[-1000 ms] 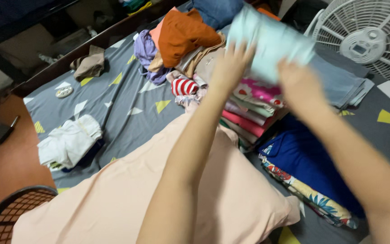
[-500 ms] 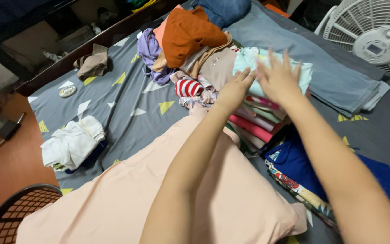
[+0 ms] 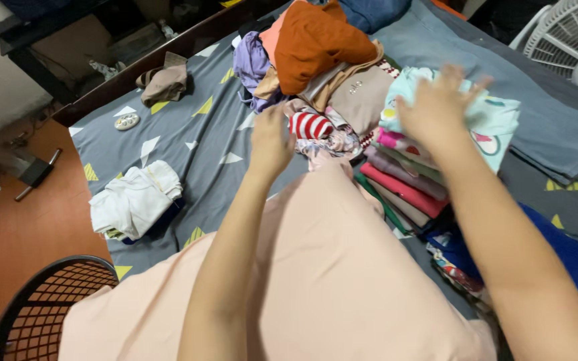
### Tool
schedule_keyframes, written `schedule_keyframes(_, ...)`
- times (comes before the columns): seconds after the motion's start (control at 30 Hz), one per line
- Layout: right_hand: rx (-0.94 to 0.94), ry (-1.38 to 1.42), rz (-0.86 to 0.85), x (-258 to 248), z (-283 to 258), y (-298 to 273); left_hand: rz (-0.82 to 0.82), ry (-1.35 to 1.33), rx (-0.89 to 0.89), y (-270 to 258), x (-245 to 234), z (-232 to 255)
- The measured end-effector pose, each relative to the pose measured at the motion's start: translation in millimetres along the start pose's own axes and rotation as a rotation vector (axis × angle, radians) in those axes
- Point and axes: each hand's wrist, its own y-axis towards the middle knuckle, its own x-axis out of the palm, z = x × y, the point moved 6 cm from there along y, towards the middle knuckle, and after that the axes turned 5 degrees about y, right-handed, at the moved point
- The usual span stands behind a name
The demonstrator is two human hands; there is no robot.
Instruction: The person folds several shirts one by one on a bed. They smooth each garment, fold the sleeves and sides, then fold the body into a compact rectangle and place it on a growing stack.
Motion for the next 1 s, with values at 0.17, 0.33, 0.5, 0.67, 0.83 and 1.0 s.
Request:
schedule_keyframes(0.17,-0.17,0.082,-0.23,98,-110,49,0.17,-0.119,-0.317,-47,-3,-43)
schedule_keyframes(0.33,0.054,0.582,-0.14,235,-116,79,0.269,-0.157,-0.483,-82,9,-59)
schedule_keyframes(0.5,0.493,0.935,-0.117,347,-71,111,0.392,-0.178,-0.587,-98,8,-86)
schedule_keyframes(0.67,0.79,1.317,0.06,329,-77,150,0.39,-0.163,-0.637,-105,14,-98)
schedule_keyframes(0.83,1.187,1.079,0.091,260,-121,156,0.309,-0.194,-0.605,-104,30,-91)
schedule_keyframes(1.0,1.379,1.127,0.05,275,-128,171,0.281,-0.161,-0.608,-106,30,-99)
